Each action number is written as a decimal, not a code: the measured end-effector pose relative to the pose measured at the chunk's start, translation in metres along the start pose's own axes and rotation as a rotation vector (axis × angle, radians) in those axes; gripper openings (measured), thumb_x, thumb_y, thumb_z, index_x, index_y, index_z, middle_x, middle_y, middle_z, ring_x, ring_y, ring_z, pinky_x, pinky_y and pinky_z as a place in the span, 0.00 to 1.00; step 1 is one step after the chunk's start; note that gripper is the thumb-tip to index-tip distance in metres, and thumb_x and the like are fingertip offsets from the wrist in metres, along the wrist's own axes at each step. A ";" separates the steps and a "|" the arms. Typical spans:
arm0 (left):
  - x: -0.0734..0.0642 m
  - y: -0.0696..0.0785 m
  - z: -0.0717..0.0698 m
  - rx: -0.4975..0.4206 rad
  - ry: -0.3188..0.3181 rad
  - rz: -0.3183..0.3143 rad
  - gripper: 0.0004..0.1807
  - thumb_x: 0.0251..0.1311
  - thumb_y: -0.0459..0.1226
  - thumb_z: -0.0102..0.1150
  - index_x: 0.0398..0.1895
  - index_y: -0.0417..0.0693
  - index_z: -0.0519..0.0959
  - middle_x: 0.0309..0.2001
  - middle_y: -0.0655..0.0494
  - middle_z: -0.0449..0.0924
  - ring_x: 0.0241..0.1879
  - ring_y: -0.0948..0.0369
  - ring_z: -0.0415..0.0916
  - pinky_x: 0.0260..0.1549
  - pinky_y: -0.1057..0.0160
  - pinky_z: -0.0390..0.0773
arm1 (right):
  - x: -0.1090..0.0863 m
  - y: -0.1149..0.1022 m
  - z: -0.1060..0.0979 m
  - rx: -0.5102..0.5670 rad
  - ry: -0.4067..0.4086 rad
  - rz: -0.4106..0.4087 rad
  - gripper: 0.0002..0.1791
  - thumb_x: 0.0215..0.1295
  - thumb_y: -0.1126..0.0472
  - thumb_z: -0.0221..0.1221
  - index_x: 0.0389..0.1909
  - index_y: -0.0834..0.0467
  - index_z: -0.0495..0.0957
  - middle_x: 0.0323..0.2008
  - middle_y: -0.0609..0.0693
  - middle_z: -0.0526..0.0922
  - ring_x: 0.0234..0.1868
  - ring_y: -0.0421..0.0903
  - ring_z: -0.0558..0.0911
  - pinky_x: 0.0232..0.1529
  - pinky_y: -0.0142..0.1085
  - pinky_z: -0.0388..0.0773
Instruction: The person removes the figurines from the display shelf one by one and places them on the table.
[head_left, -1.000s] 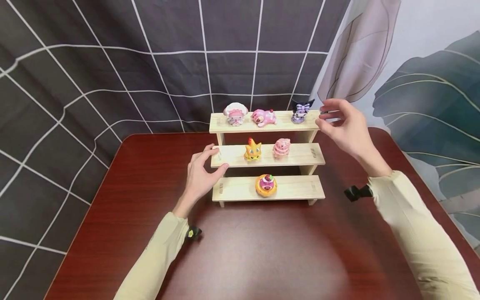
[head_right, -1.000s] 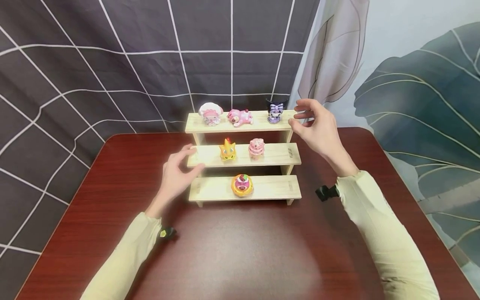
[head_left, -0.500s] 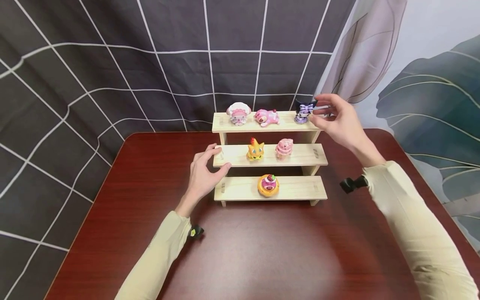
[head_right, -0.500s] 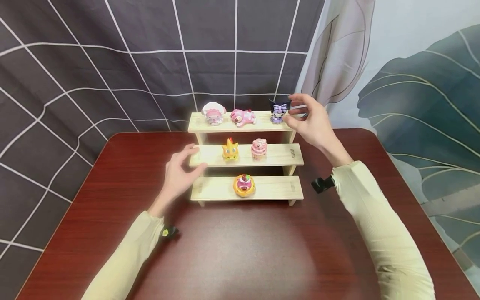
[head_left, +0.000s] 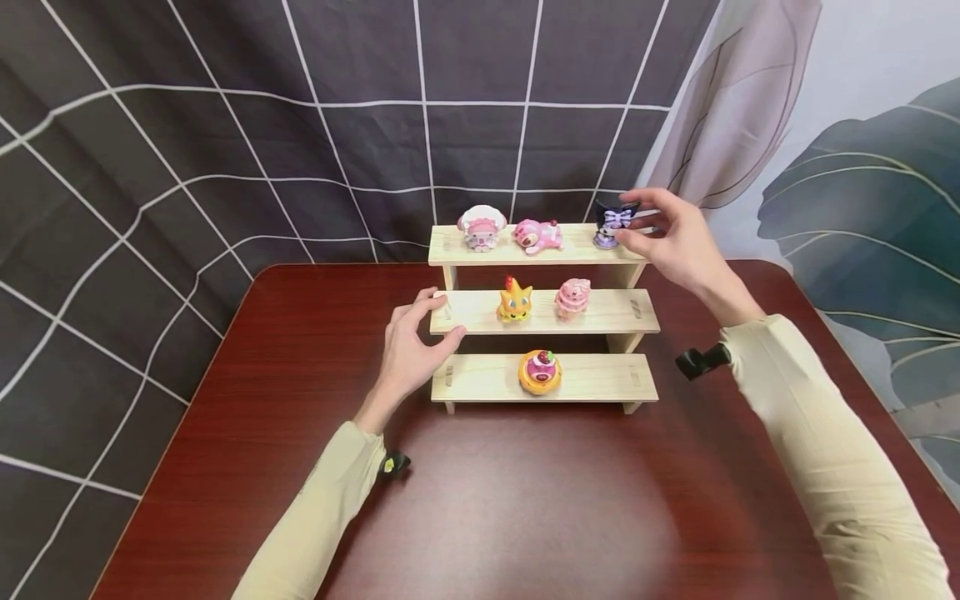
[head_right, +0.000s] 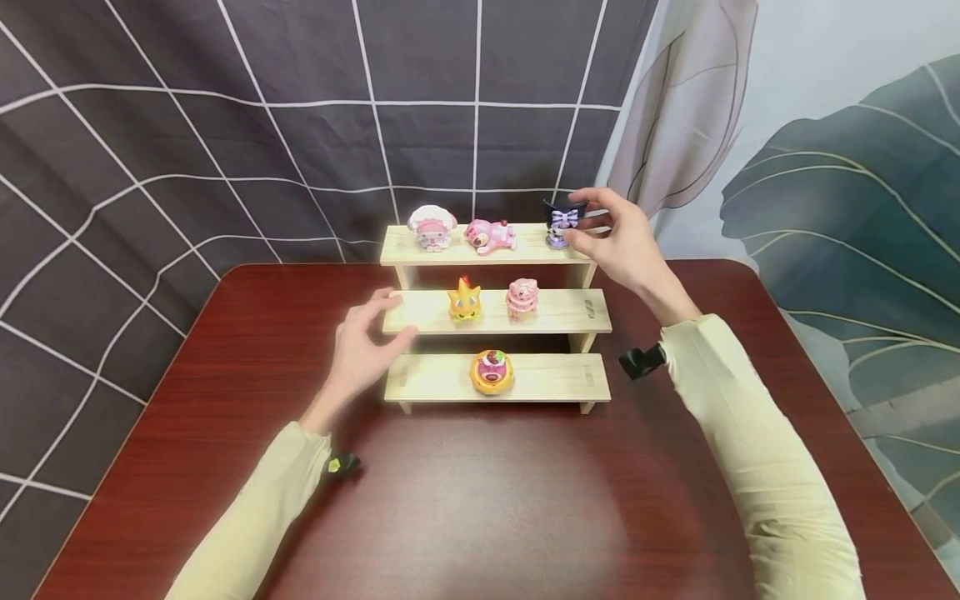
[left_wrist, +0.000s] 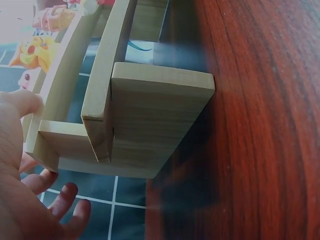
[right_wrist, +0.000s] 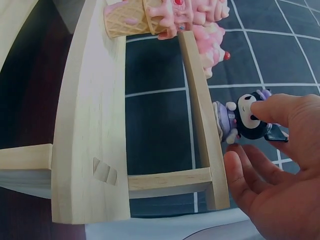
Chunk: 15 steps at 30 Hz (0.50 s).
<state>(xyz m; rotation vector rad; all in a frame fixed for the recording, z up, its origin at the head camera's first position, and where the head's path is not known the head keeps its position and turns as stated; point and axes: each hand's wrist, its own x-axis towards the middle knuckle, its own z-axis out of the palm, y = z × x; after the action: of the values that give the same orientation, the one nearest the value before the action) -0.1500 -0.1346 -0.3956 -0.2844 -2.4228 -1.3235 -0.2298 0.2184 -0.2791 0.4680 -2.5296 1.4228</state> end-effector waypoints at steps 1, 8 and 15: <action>0.000 0.000 0.000 -0.002 0.001 0.004 0.28 0.53 0.42 0.74 0.58 0.43 0.81 0.65 0.55 0.75 0.55 0.50 0.69 0.52 0.48 0.67 | 0.001 0.000 0.000 -0.004 0.000 0.002 0.26 0.61 0.70 0.66 0.61 0.63 0.75 0.46 0.51 0.77 0.40 0.33 0.80 0.36 0.24 0.75; 0.001 0.000 0.000 0.001 0.010 0.025 0.28 0.53 0.41 0.74 0.57 0.43 0.82 0.64 0.54 0.76 0.54 0.50 0.70 0.50 0.48 0.68 | 0.004 0.000 0.000 -0.028 -0.013 0.003 0.23 0.61 0.69 0.66 0.58 0.64 0.76 0.41 0.50 0.77 0.37 0.34 0.81 0.34 0.24 0.74; 0.001 -0.001 -0.001 0.014 0.005 0.019 0.28 0.52 0.42 0.74 0.58 0.43 0.82 0.65 0.54 0.75 0.53 0.50 0.70 0.49 0.49 0.69 | 0.004 0.000 -0.001 -0.050 -0.022 0.032 0.20 0.62 0.67 0.67 0.55 0.63 0.78 0.39 0.44 0.82 0.34 0.35 0.81 0.32 0.25 0.75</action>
<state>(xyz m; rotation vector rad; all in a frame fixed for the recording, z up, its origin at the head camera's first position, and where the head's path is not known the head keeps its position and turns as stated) -0.1506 -0.1355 -0.3955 -0.2999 -2.4184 -1.2966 -0.2337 0.2183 -0.2770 0.4386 -2.5943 1.3686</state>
